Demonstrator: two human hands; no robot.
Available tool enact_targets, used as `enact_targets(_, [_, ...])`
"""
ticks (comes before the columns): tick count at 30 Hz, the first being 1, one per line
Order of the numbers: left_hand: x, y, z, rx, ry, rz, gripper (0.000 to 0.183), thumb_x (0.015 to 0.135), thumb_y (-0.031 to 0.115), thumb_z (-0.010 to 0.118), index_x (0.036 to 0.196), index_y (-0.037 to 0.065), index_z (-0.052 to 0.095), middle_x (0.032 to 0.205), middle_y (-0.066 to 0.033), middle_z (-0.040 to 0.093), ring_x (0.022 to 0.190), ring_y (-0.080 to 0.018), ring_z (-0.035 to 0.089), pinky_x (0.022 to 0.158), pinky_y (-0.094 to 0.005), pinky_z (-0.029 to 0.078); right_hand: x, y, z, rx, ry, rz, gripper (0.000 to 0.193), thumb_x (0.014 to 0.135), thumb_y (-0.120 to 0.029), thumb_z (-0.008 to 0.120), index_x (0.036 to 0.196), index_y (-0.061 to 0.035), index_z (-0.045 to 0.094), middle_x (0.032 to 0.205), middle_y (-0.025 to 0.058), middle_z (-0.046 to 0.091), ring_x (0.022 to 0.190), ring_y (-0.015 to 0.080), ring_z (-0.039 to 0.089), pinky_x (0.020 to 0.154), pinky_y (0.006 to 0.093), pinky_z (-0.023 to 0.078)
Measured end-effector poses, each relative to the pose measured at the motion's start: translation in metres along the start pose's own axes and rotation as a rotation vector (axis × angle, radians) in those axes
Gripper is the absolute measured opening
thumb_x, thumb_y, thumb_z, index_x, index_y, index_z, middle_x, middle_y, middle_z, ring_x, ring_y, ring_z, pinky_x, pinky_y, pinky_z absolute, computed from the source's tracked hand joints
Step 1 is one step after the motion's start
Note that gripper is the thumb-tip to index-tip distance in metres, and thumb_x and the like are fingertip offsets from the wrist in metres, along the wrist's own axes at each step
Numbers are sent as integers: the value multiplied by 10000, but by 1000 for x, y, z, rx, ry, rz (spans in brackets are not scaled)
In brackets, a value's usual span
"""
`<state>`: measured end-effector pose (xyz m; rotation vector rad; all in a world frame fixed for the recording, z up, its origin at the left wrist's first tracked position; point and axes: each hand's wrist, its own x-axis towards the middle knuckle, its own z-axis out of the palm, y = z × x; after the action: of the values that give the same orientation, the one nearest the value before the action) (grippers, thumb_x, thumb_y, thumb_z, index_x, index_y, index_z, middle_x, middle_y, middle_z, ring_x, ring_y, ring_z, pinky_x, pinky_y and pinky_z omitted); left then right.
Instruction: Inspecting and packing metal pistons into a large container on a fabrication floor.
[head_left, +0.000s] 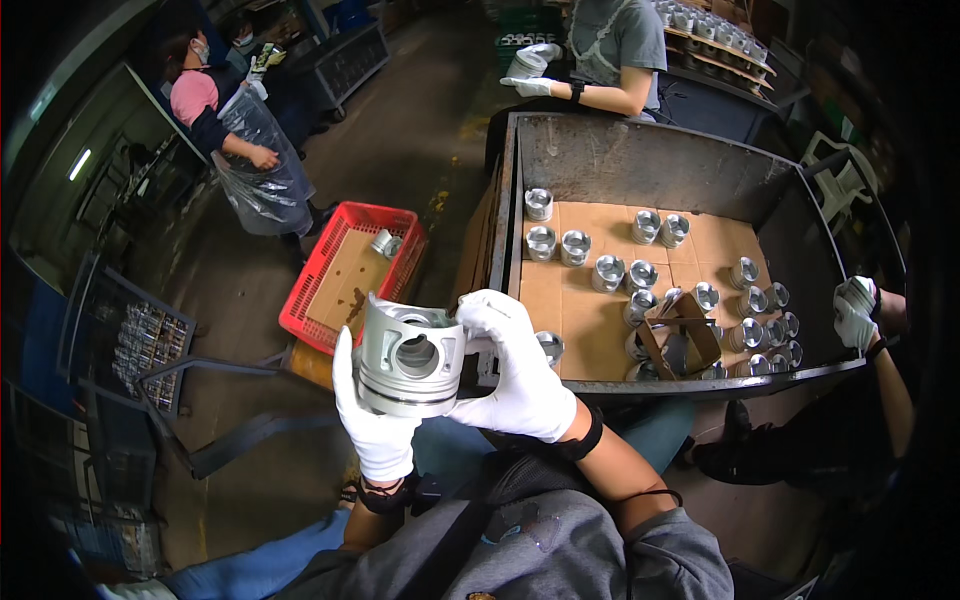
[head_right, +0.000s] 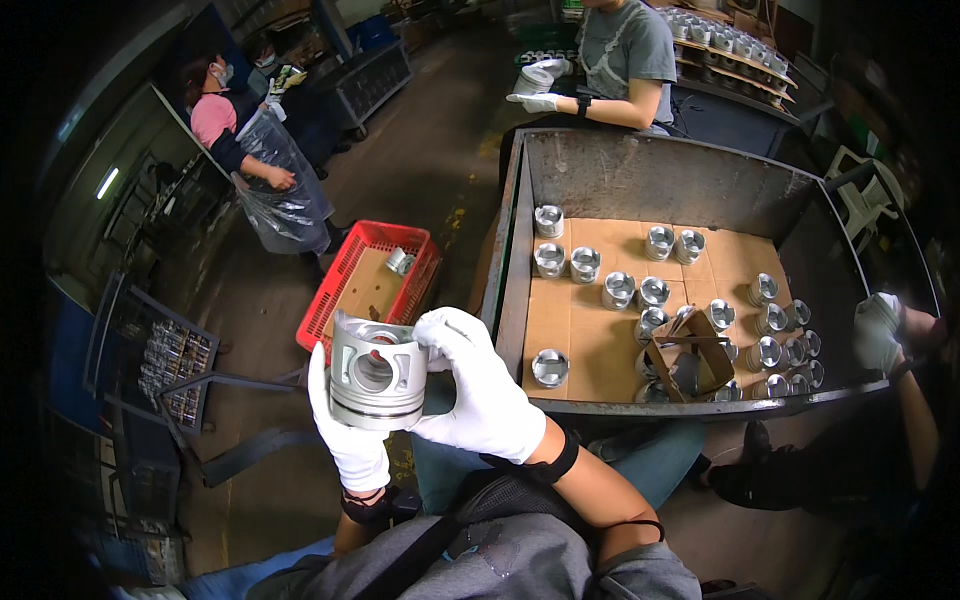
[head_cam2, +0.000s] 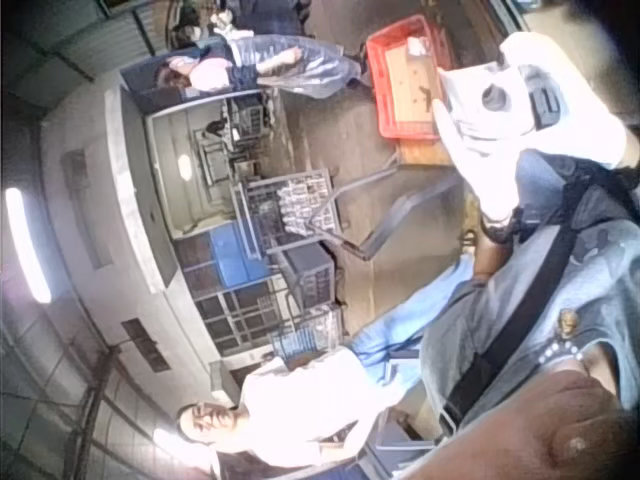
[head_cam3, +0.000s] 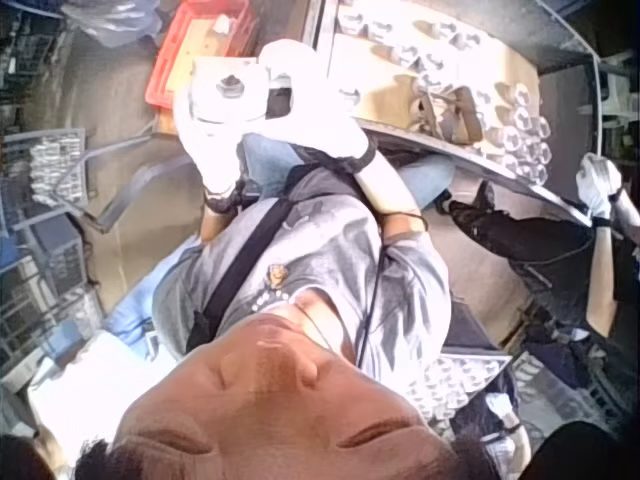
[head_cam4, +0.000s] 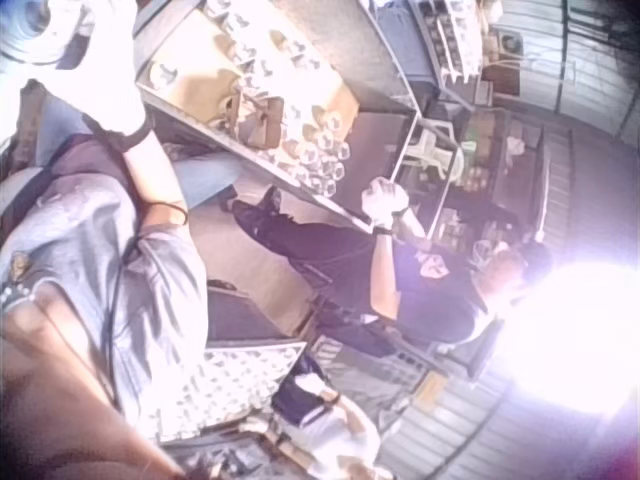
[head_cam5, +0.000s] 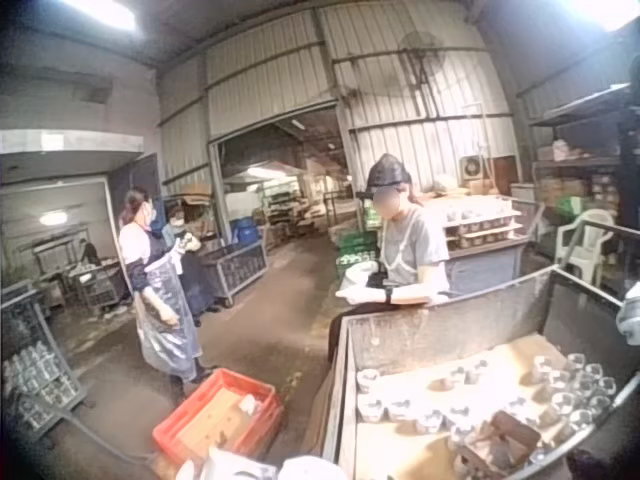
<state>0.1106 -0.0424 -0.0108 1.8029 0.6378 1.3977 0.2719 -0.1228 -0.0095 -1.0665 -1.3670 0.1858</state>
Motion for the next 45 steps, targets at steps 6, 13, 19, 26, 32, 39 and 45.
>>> enact_targets(6, [-2,3,2,-76,-1,-47,785,857,179,704,1504,9,293,1280,-152,550,1166,-268,587,1018,-395,469,-7,-2,4,98,92,83,1213,596,-202,931,1532,14,191,1327,177,446,1058,260,573,910,352,521])
enact_targets(13, [-2,7,-1,-64,-32,-63,740,900,211,654,1505,-1,285,1400,-170,485,1248,-273,541,1052,-401,450,-2,-4,-7,-20,-26,24,1147,584,-197,934,1506,-32,272,1345,165,392,1180,263,504,923,364,523])
enact_targets(19, [-8,-21,-1,-648,-175,-370,765,896,185,703,1500,1,272,1403,-116,495,1249,-209,516,1082,-360,412,-8,-3,-2,100,42,37,919,581,-188,934,1349,-66,446,1336,147,372,1239,272,457,920,373,537])
enact_targets(26, [-3,-5,13,-1294,-406,-796,655,964,309,606,1505,107,298,1456,-147,454,1314,-286,479,1074,-421,436,-5,-2,-6,224,14,117,910,615,-165,892,1415,-57,473,1401,195,397,1244,308,526,978,393,515])
enact_targets(32, [1,-14,2,-1124,-403,-687,641,952,374,592,1446,25,378,1253,-251,585,1025,-350,666,896,-449,572,5,2,-11,-298,-76,70,990,555,-323,938,1396,-48,496,1406,214,439,1218,360,547,1024,442,460])
enact_targets(39, [9,-26,-2,-913,-267,-589,677,909,274,660,1471,58,351,1307,-205,562,1125,-294,624,939,-408,552,4,1,-18,-53,-8,215,1259,519,-469,945,1499,-24,292,1384,206,440,1026,296,581,874,366,520])
enact_targets(45, [10,-5,6,-517,-112,-330,904,824,33,728,1553,73,195,1422,-157,500,1259,-281,547,1056,-422,470,11,-4,-8,-113,-165,108,1140,648,-439,882,1501,3,268,1418,243,438,1273,400,509,1044,422,448])
